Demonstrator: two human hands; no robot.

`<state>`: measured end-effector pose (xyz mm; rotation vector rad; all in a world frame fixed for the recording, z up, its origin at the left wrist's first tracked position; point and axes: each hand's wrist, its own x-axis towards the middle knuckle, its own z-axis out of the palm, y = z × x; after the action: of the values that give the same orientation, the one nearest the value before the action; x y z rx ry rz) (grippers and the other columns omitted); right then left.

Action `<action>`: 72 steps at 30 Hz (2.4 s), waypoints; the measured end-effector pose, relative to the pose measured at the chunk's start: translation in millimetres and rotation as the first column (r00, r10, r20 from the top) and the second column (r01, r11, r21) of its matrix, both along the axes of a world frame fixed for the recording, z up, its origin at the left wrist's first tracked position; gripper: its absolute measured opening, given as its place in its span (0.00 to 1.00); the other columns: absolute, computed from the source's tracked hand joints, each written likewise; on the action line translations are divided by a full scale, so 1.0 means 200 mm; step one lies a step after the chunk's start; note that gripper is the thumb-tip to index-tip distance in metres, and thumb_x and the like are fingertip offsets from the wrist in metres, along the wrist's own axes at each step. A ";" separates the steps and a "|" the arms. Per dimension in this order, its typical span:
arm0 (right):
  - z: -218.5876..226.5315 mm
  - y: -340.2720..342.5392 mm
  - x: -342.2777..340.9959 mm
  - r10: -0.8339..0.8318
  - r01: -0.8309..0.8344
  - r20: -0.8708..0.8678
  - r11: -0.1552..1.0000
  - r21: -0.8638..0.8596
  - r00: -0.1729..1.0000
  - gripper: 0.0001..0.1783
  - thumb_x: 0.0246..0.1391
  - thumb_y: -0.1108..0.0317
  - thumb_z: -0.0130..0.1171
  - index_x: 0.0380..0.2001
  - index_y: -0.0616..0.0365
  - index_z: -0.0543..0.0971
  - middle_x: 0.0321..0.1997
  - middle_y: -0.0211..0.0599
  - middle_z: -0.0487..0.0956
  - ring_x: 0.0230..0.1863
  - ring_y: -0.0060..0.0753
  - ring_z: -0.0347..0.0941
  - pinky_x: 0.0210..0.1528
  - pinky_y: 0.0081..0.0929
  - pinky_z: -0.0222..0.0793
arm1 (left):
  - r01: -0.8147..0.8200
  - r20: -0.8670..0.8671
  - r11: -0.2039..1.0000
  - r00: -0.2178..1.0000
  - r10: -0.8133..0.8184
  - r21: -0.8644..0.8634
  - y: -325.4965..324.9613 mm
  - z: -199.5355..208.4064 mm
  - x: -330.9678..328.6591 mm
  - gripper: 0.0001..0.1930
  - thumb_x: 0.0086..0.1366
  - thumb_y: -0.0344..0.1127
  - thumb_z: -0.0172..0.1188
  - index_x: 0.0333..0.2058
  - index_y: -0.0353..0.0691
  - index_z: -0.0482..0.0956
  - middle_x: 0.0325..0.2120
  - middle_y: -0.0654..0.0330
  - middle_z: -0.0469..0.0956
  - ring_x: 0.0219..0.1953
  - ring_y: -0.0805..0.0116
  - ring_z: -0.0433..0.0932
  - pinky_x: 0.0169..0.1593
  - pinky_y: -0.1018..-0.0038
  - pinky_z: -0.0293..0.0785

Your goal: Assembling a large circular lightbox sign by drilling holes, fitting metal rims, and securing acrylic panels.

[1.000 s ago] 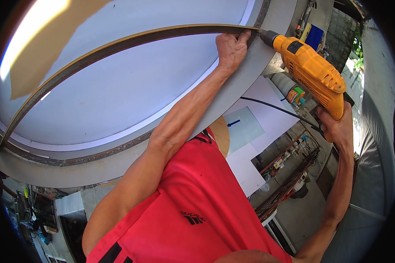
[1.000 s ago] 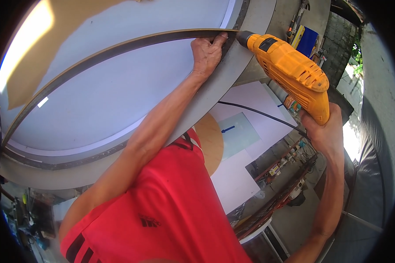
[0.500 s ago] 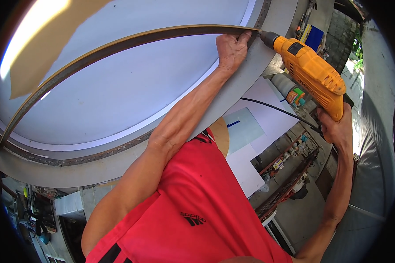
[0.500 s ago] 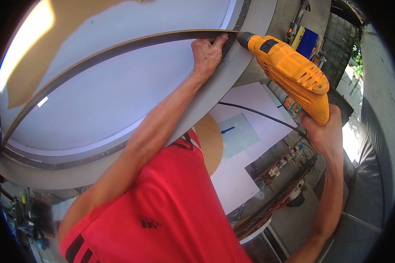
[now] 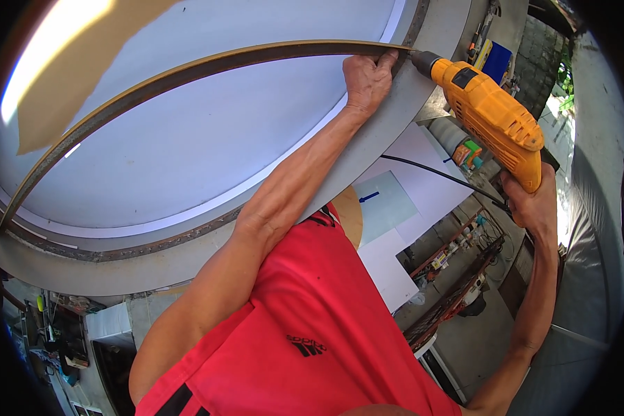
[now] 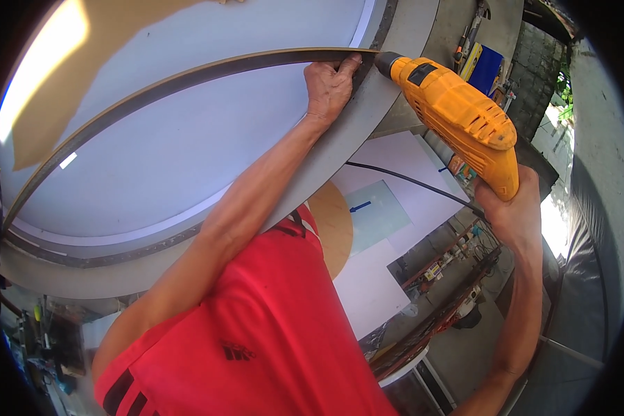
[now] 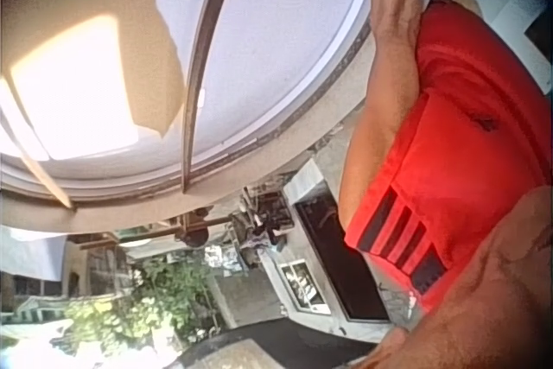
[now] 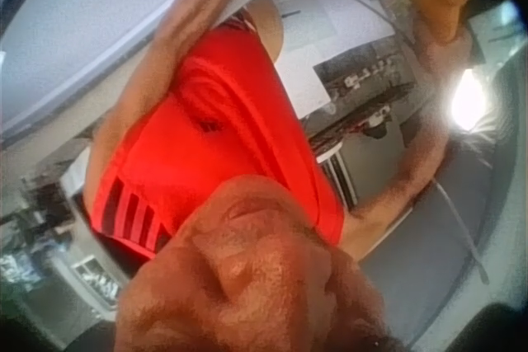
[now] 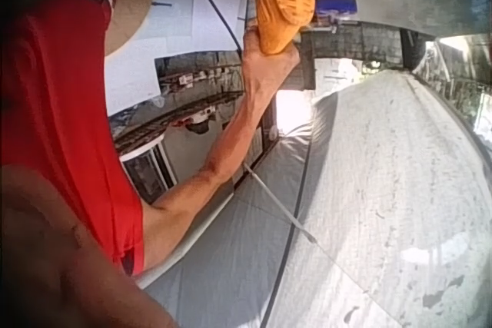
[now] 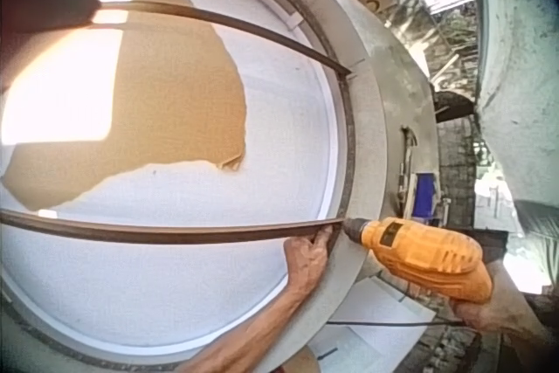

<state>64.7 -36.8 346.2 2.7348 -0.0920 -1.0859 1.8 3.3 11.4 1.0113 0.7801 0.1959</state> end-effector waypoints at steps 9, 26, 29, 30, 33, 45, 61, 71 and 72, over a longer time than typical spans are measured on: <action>0.00 0.00 0.01 0.002 -0.002 0.002 0.999 -0.051 1.000 0.14 0.46 0.65 0.62 0.30 0.68 0.79 0.20 0.34 0.75 0.22 0.26 0.70 0.29 0.28 0.65 | -0.007 -0.007 1.000 1.000 0.007 -0.001 0.01 0.01 0.01 0.10 0.63 0.36 0.63 0.34 0.33 0.84 0.20 0.51 0.81 0.20 0.58 0.75 0.31 0.67 0.70; -0.01 -0.03 0.02 0.025 -0.024 0.012 0.999 -0.038 1.000 0.14 0.47 0.64 0.63 0.29 0.67 0.79 0.20 0.34 0.74 0.21 0.25 0.68 0.27 0.28 0.64 | -0.025 -0.107 0.998 0.994 0.019 -0.064 -0.02 0.00 -0.01 0.14 0.61 0.41 0.67 0.32 0.32 0.87 0.23 0.54 0.84 0.25 0.70 0.77 0.34 0.72 0.72; 0.00 -0.02 0.02 -0.067 0.066 -0.010 0.998 -0.018 0.998 0.13 0.47 0.64 0.63 0.28 0.66 0.79 0.18 0.31 0.73 0.17 0.21 0.65 0.23 0.25 0.61 | -0.003 -0.095 0.998 0.995 -0.003 -0.060 -0.02 -0.01 -0.01 0.13 0.61 0.40 0.67 0.34 0.33 0.86 0.24 0.52 0.84 0.24 0.64 0.79 0.33 0.69 0.72; 0.00 -0.02 0.02 -0.059 0.059 -0.009 0.998 -0.017 0.998 0.13 0.47 0.64 0.63 0.28 0.66 0.79 0.18 0.31 0.73 0.17 0.21 0.65 0.23 0.25 0.61 | 0.017 -0.092 0.997 0.995 -0.024 -0.074 -0.02 -0.01 -0.01 0.13 0.61 0.40 0.66 0.35 0.35 0.86 0.24 0.50 0.84 0.23 0.57 0.79 0.32 0.67 0.72; -0.01 -0.02 0.02 -0.056 0.056 -0.020 0.998 0.011 0.998 0.13 0.47 0.64 0.63 0.28 0.65 0.78 0.17 0.29 0.72 0.14 0.19 0.63 0.20 0.24 0.59 | 0.001 -0.052 0.998 0.999 -0.004 -0.062 -0.02 -0.02 -0.01 0.12 0.61 0.39 0.66 0.34 0.34 0.86 0.22 0.51 0.83 0.21 0.60 0.78 0.31 0.68 0.71; -0.01 -0.05 0.05 0.000 -0.002 -0.063 1.000 -0.029 0.998 0.13 0.46 0.65 0.61 0.28 0.67 0.78 0.19 0.34 0.73 0.19 0.26 0.68 0.26 0.29 0.64 | -0.008 -0.034 0.992 0.999 0.003 -0.130 -0.02 -0.02 -0.01 0.10 0.63 0.35 0.66 0.33 0.31 0.86 0.24 0.58 0.85 0.27 0.74 0.78 0.34 0.75 0.73; 0.00 -0.06 0.05 0.076 -0.075 0.007 0.996 -0.056 0.997 0.17 0.45 0.63 0.64 0.32 0.68 0.79 0.23 0.40 0.76 0.26 0.32 0.72 0.35 0.32 0.67 | 0.001 -0.097 0.998 0.995 -0.006 -0.059 -0.01 0.00 -0.01 0.12 0.61 0.38 0.66 0.33 0.34 0.85 0.21 0.52 0.82 0.20 0.63 0.74 0.29 0.68 0.70; 0.00 -0.01 0.04 0.029 -0.030 -0.020 0.998 -0.049 0.999 0.15 0.46 0.64 0.63 0.29 0.68 0.78 0.20 0.34 0.73 0.21 0.26 0.68 0.28 0.29 0.64 | -0.014 -0.059 0.990 0.998 0.005 -0.140 -0.02 -0.02 -0.01 0.12 0.62 0.38 0.67 0.32 0.32 0.86 0.20 0.58 0.82 0.22 0.73 0.73 0.31 0.72 0.70; 0.00 -0.01 0.04 0.036 -0.036 -0.029 0.999 -0.011 0.999 0.15 0.46 0.64 0.63 0.29 0.68 0.78 0.20 0.34 0.73 0.21 0.26 0.68 0.28 0.29 0.64 | 0.018 -0.076 0.986 0.997 -0.031 -0.167 -0.02 -0.02 -0.02 0.13 0.62 0.37 0.67 0.33 0.30 0.86 0.23 0.62 0.84 0.26 0.77 0.74 0.33 0.75 0.70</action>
<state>72.6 -39.0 345.7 2.6994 -0.0444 -1.1113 -1.6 -0.5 7.4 0.8741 0.8413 0.0687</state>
